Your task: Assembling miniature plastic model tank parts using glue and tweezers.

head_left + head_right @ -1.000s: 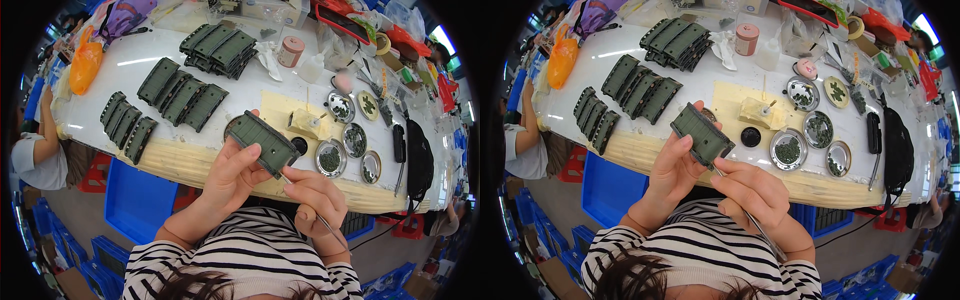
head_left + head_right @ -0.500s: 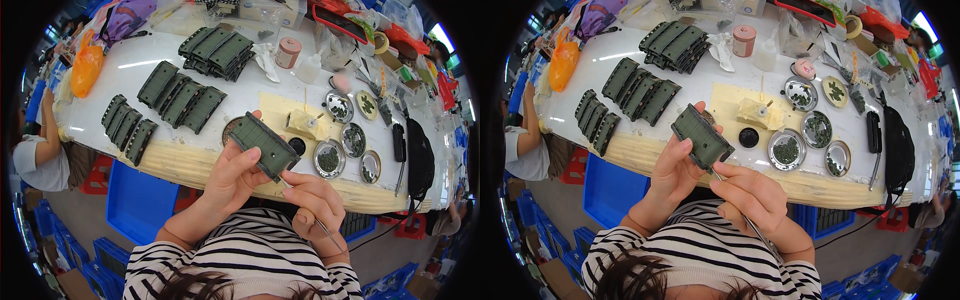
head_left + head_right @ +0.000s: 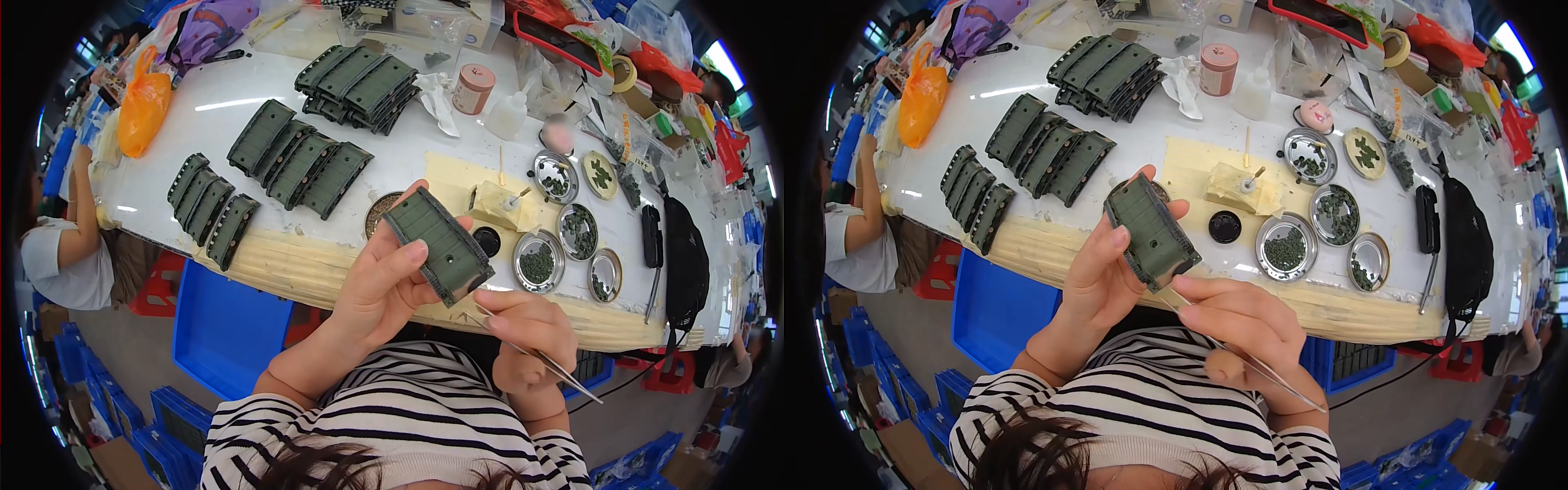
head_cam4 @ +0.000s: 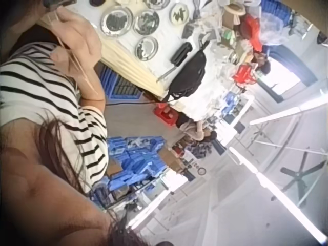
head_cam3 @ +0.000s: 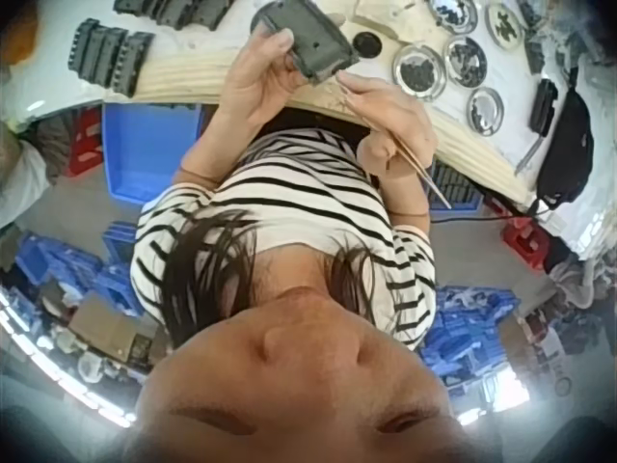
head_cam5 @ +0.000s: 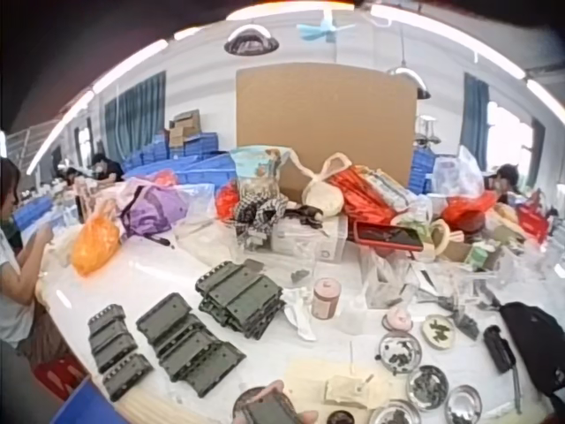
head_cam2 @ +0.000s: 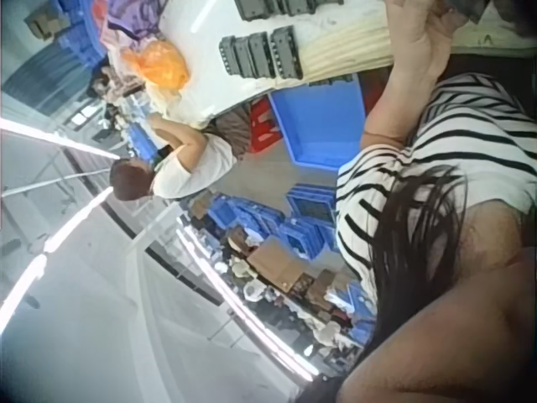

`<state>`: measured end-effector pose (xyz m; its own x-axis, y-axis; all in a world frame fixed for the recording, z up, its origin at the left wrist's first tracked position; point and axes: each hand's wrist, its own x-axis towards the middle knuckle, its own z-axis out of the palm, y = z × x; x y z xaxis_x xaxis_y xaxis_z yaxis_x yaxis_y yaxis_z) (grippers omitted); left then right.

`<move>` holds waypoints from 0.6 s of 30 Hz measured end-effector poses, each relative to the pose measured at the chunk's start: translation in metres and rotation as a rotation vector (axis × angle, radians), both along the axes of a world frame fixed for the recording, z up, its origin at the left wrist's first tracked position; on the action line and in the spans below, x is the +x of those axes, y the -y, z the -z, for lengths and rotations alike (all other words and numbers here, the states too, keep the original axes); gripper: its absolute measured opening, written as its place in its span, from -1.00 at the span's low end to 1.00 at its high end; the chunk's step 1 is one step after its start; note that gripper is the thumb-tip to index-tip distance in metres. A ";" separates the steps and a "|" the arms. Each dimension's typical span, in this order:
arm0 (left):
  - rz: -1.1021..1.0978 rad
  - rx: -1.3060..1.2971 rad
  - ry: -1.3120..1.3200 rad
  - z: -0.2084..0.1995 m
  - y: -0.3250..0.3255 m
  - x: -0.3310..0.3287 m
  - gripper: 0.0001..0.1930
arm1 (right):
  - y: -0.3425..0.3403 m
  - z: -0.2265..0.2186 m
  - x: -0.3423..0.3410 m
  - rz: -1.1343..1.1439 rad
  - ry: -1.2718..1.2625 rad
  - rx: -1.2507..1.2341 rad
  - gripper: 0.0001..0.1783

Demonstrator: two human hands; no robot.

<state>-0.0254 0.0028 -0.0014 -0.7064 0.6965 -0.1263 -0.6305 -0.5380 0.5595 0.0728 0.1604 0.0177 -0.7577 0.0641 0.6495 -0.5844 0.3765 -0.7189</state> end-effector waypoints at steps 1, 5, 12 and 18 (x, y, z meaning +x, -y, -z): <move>-0.009 0.010 0.006 0.001 0.001 -0.001 -0.33 | -0.001 0.006 0.001 0.015 -0.029 -0.067 -0.73; -0.055 0.143 0.201 0.005 -0.004 -0.001 -0.43 | -0.002 0.010 0.001 0.112 -0.081 -0.208 -0.45; 0.097 0.385 0.553 0.021 -0.006 -0.008 -0.44 | -0.002 0.015 -0.006 0.175 -0.113 -0.185 -0.43; 0.108 0.403 0.667 0.020 -0.008 -0.007 -0.43 | -0.001 0.018 -0.010 0.097 -0.150 -0.123 -0.52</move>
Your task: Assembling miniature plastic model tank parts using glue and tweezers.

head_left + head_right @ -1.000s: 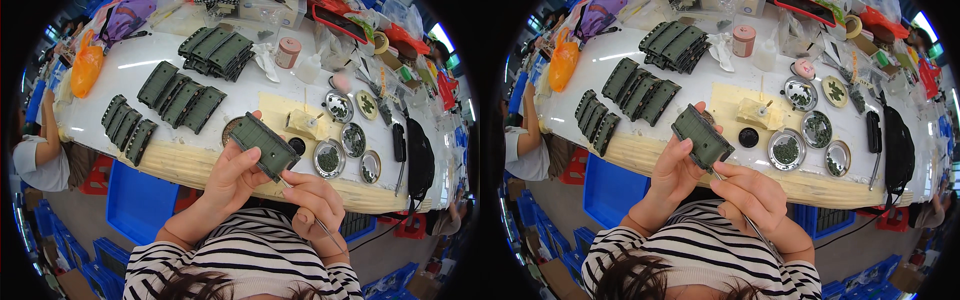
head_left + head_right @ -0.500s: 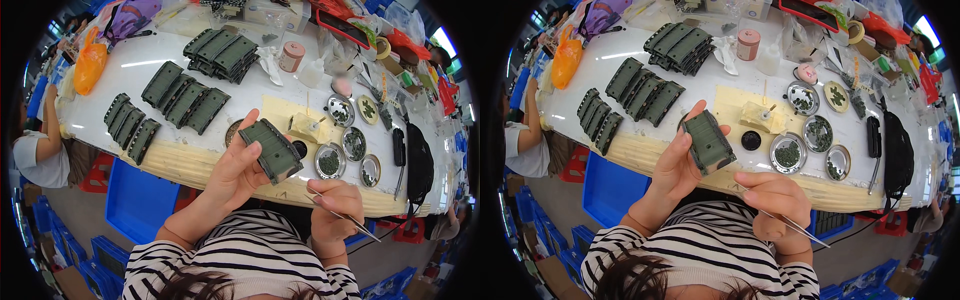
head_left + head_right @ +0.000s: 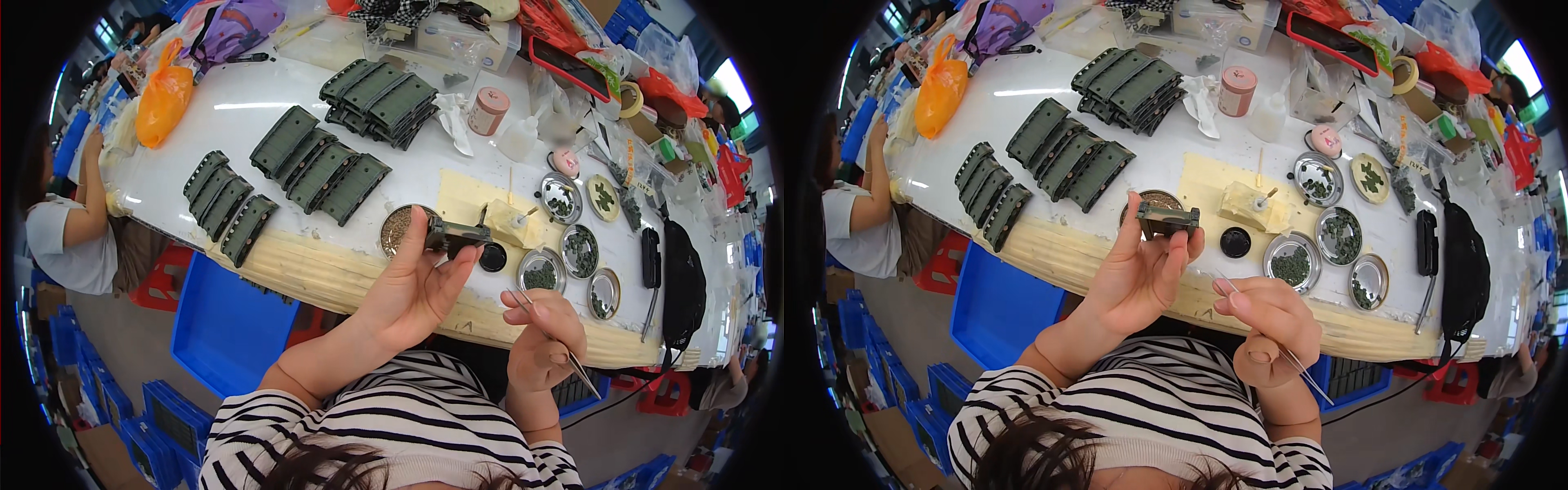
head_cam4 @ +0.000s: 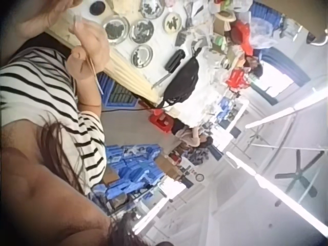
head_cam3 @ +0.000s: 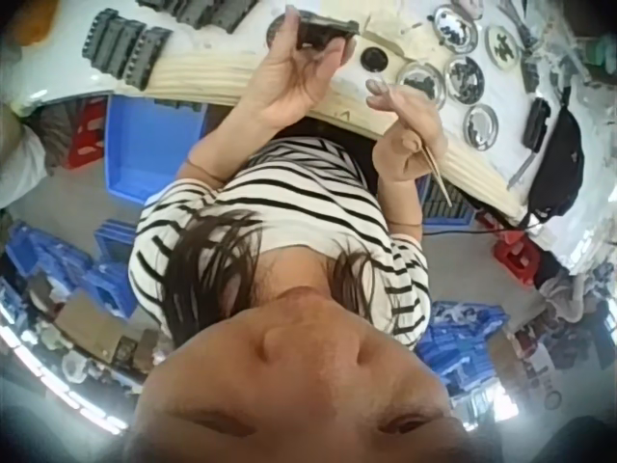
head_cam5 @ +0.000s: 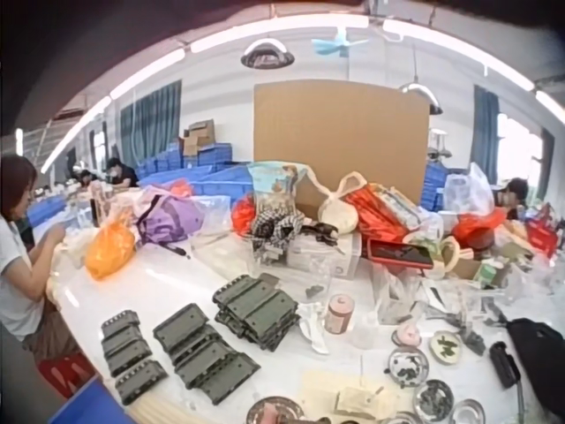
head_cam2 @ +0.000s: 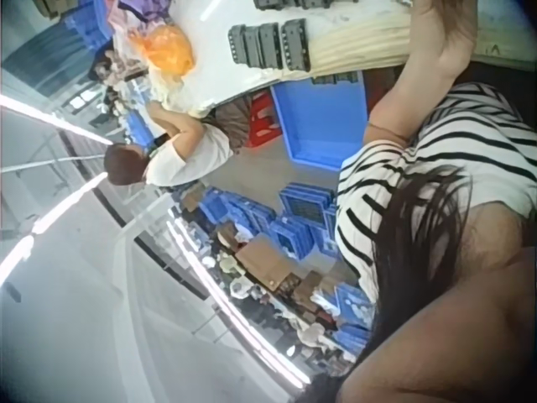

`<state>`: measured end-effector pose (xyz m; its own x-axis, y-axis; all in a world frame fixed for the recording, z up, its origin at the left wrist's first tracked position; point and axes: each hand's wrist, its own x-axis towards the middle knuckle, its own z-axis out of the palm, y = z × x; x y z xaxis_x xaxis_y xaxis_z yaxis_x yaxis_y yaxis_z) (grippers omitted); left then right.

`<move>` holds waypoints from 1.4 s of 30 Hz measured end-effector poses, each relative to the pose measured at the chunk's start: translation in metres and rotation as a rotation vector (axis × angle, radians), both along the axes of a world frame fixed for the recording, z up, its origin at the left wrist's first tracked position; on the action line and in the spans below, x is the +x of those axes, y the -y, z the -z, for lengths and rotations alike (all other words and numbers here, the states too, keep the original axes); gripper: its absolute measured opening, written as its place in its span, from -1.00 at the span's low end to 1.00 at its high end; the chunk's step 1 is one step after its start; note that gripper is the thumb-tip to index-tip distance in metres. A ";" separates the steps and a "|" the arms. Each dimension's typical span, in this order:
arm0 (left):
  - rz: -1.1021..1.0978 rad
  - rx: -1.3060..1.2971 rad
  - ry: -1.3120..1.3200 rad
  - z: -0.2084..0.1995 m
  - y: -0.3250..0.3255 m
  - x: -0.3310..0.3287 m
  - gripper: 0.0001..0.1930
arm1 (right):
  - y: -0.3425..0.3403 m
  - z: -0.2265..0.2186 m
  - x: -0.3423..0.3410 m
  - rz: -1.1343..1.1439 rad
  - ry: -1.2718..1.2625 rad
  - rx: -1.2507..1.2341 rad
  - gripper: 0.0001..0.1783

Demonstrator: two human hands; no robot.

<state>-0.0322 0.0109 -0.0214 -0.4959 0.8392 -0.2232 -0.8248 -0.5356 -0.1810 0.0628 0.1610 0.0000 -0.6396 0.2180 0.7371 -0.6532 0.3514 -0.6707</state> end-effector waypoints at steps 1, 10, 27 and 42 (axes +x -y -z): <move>-0.002 0.008 -0.001 0.000 0.000 0.000 -0.42 | 0.000 0.000 -0.001 -0.012 -0.002 0.007 -0.53; -0.001 0.050 0.002 0.003 -0.001 -0.001 -0.41 | 0.000 -0.001 -0.001 -0.024 0.003 0.029 -0.56; -0.030 0.005 -0.161 0.009 0.001 0.004 -0.40 | -0.005 -0.003 -0.003 -0.028 0.013 0.075 -0.62; 0.082 -0.413 -0.629 -0.018 0.007 0.023 -0.51 | -0.116 0.006 0.000 0.612 0.625 0.279 -0.73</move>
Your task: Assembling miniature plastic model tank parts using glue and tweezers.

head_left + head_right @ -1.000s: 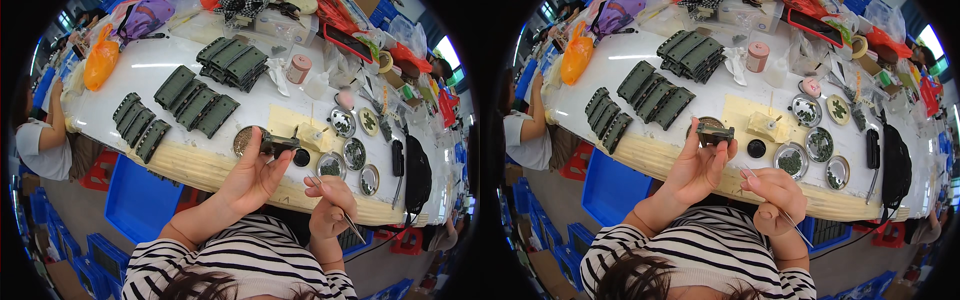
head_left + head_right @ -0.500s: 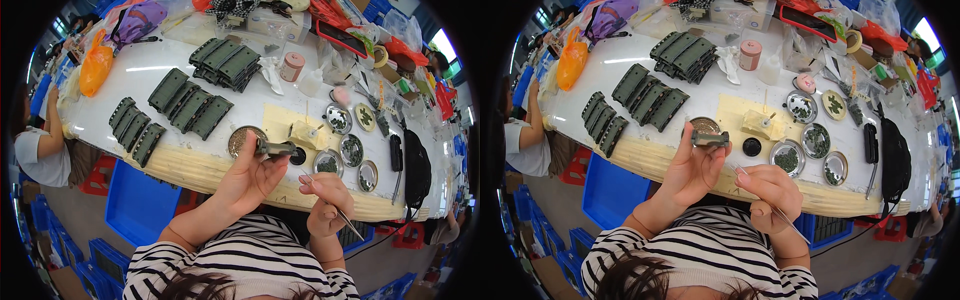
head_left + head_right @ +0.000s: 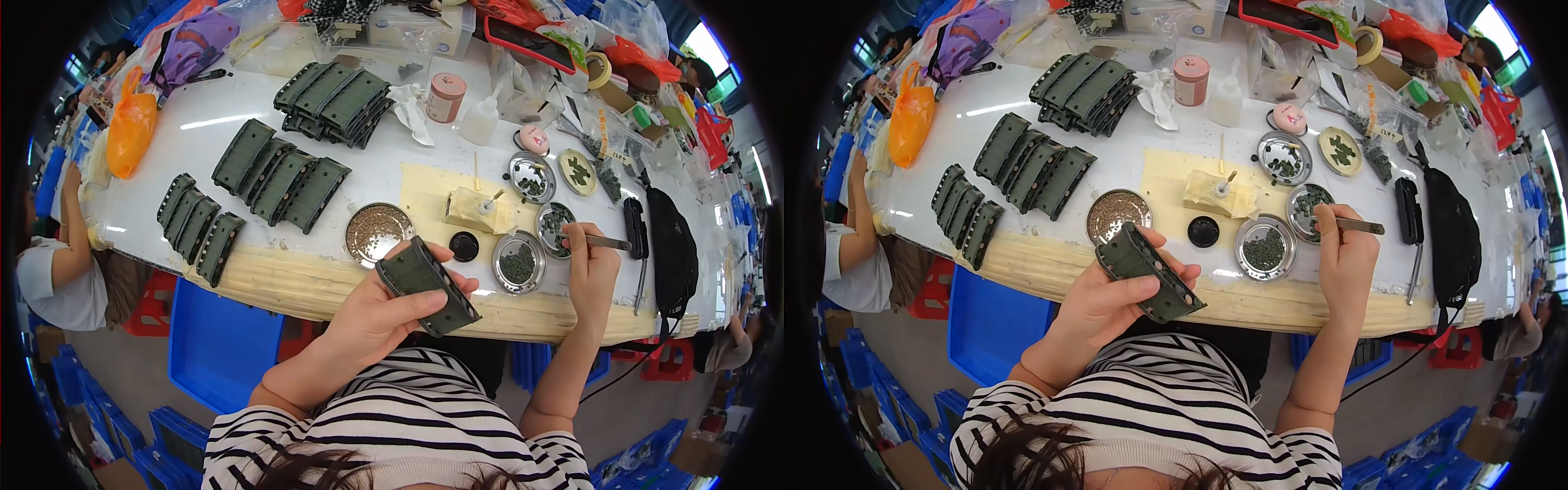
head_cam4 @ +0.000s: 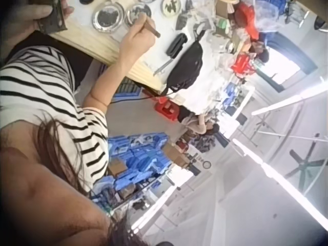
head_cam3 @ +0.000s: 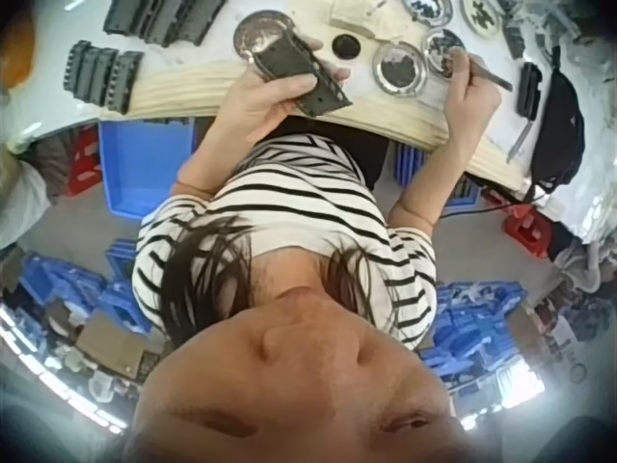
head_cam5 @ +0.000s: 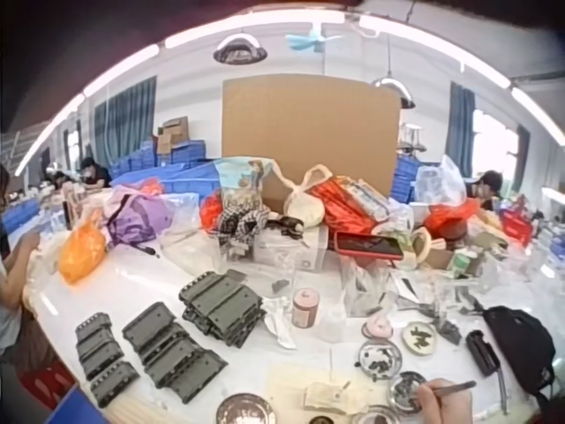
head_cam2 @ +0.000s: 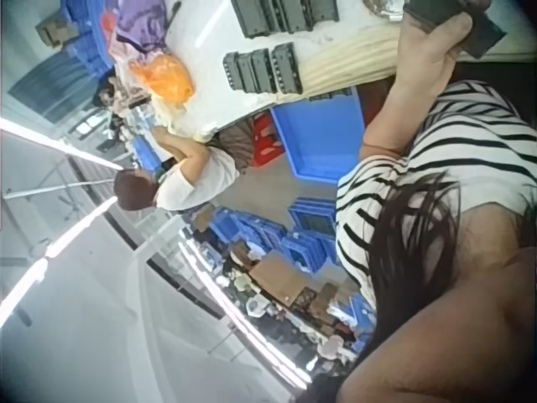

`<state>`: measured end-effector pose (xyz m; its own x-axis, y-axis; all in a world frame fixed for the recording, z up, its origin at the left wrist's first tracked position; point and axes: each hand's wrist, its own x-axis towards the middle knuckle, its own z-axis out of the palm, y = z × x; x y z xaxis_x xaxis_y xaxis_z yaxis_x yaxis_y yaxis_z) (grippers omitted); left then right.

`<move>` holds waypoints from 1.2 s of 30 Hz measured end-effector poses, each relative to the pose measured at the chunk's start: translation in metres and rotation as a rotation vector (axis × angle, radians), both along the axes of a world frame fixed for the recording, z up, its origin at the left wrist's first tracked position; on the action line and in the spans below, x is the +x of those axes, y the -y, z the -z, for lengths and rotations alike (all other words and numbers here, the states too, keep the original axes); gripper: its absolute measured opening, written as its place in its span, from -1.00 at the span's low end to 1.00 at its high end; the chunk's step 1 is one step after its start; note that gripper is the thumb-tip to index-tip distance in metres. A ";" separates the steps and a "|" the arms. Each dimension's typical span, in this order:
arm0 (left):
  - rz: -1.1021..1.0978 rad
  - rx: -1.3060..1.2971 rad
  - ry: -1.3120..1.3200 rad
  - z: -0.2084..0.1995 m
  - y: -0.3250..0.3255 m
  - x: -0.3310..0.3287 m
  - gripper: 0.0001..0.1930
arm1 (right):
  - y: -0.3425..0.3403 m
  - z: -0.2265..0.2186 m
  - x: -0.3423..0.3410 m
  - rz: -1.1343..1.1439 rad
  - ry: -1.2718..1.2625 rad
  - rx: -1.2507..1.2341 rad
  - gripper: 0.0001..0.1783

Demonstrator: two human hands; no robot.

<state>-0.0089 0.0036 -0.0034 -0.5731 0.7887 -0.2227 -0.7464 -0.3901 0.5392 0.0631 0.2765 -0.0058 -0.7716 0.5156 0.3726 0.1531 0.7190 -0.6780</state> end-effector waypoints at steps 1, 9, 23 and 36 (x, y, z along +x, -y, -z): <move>0.003 -0.007 -0.025 0.001 0.000 0.000 -0.53 | -0.001 0.001 -0.001 0.003 0.013 0.009 -0.73; -0.094 -0.029 -0.301 -0.012 0.016 -0.006 -0.69 | -0.004 0.005 -0.004 0.027 0.052 -0.011 -0.71; -0.138 -0.168 -0.014 -0.002 0.009 -0.008 -0.41 | 0.052 -0.031 0.014 -0.418 -0.384 -0.041 -0.77; -0.033 -0.004 -0.335 0.020 0.004 -0.004 -0.83 | 0.100 -0.039 -0.004 -0.689 -0.359 0.458 -0.62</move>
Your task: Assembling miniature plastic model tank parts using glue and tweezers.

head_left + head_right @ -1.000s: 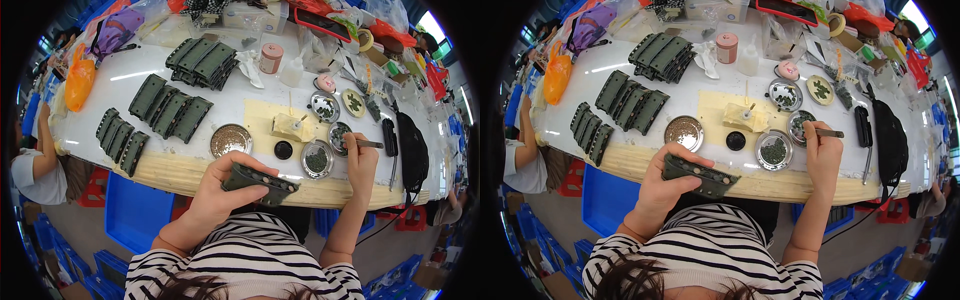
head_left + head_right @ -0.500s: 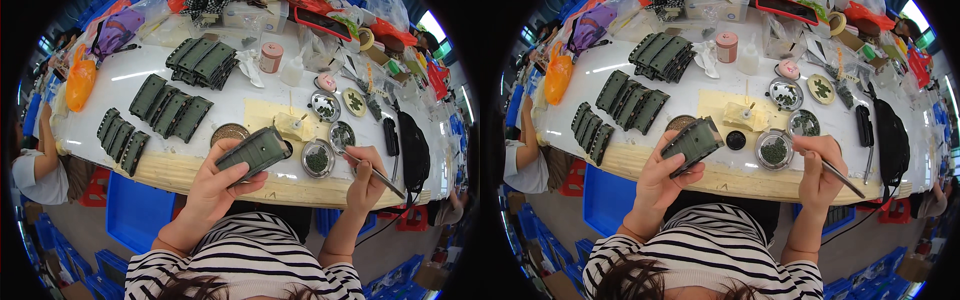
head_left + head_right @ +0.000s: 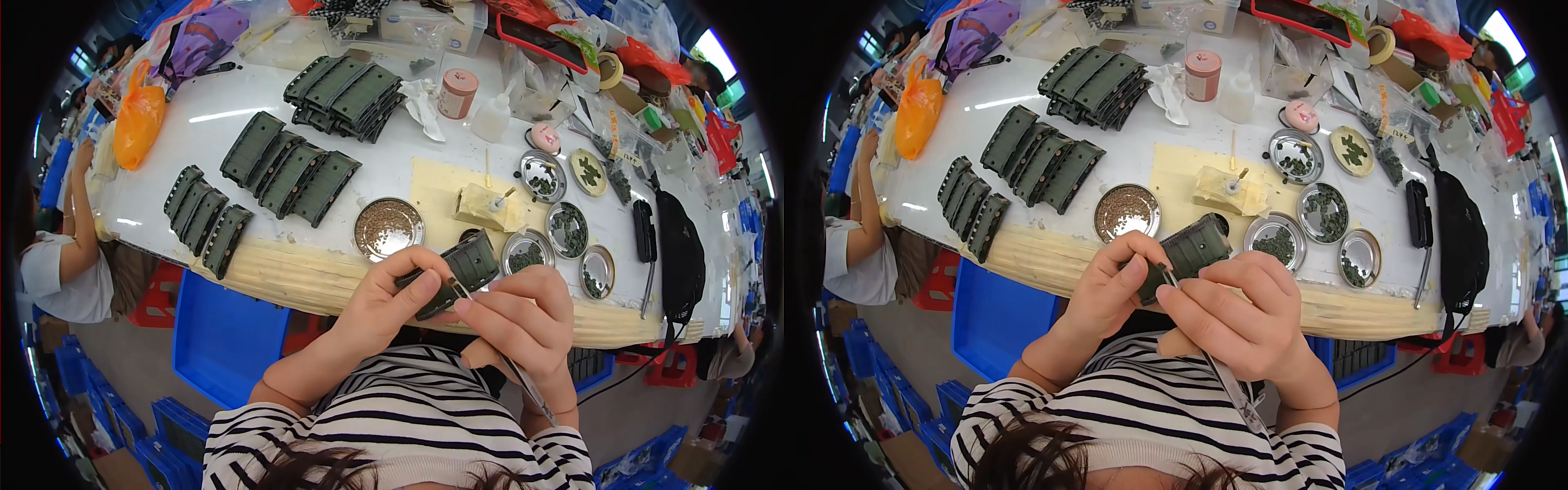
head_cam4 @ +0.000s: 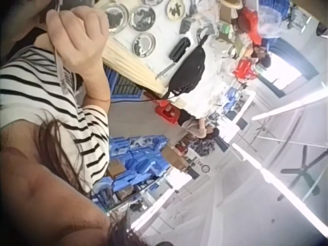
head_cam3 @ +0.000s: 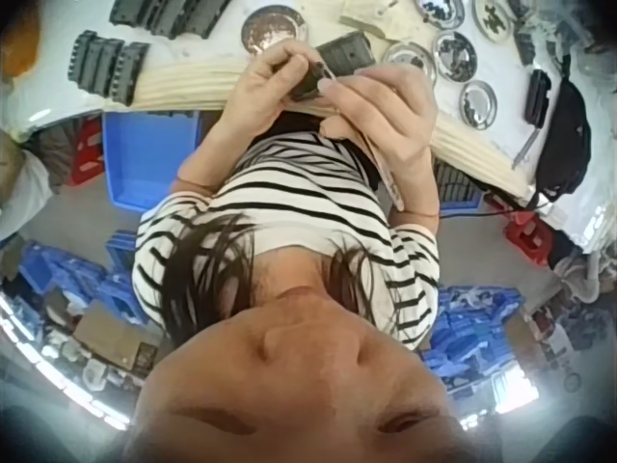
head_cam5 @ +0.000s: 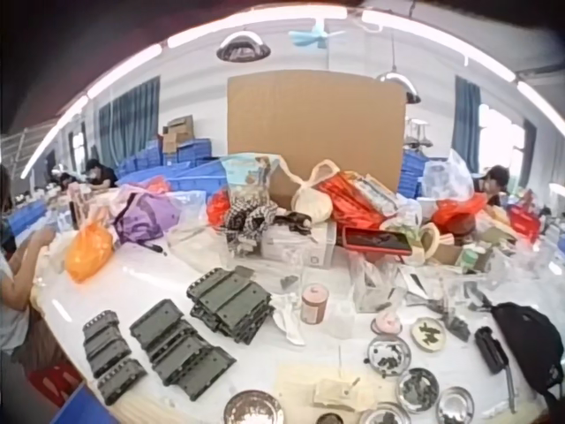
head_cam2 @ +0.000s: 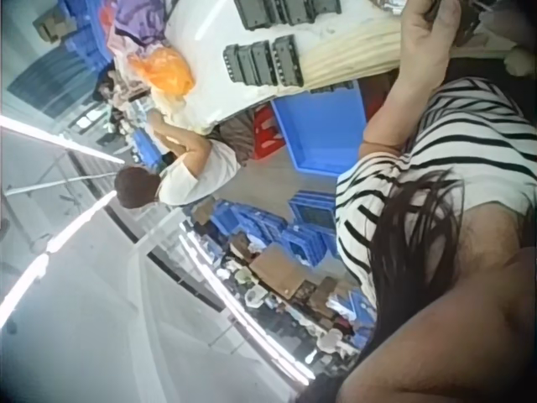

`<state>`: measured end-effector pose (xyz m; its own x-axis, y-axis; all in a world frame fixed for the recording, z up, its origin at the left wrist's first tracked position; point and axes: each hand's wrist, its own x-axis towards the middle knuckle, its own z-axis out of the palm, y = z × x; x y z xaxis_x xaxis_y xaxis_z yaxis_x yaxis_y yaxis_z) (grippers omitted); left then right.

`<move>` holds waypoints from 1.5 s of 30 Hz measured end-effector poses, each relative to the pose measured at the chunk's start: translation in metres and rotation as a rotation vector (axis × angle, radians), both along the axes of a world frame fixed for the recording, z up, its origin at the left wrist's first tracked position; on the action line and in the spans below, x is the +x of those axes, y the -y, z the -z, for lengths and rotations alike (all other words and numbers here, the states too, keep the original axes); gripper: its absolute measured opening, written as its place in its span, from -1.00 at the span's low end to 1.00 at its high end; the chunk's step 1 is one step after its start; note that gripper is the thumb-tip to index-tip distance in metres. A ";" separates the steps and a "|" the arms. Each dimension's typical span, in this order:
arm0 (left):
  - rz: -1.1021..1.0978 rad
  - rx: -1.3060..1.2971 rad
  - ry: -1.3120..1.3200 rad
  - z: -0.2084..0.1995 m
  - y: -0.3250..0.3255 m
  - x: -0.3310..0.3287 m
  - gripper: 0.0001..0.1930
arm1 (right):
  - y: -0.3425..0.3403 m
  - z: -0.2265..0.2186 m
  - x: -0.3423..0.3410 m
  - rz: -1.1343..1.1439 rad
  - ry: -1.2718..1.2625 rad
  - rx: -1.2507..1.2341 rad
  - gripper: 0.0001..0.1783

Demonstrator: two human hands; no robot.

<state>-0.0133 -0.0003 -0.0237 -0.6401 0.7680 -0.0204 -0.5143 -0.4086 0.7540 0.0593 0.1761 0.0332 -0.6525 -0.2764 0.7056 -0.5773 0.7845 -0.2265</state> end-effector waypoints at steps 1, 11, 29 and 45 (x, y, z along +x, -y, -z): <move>-0.006 -0.022 -0.043 0.000 0.000 0.000 -0.83 | 0.001 -0.001 -0.001 0.002 -0.005 0.032 -0.63; -0.061 0.026 -0.099 0.000 -0.006 0.004 -0.81 | -0.002 0.004 -0.001 -0.037 0.091 -0.205 -0.64; -0.197 0.099 0.037 -0.012 -0.015 0.012 -0.75 | 0.001 0.020 0.001 -0.067 0.139 -0.575 -0.66; -0.020 -0.010 0.108 0.002 -0.007 0.012 -0.55 | 0.011 0.028 0.007 -0.244 0.167 -0.838 -0.50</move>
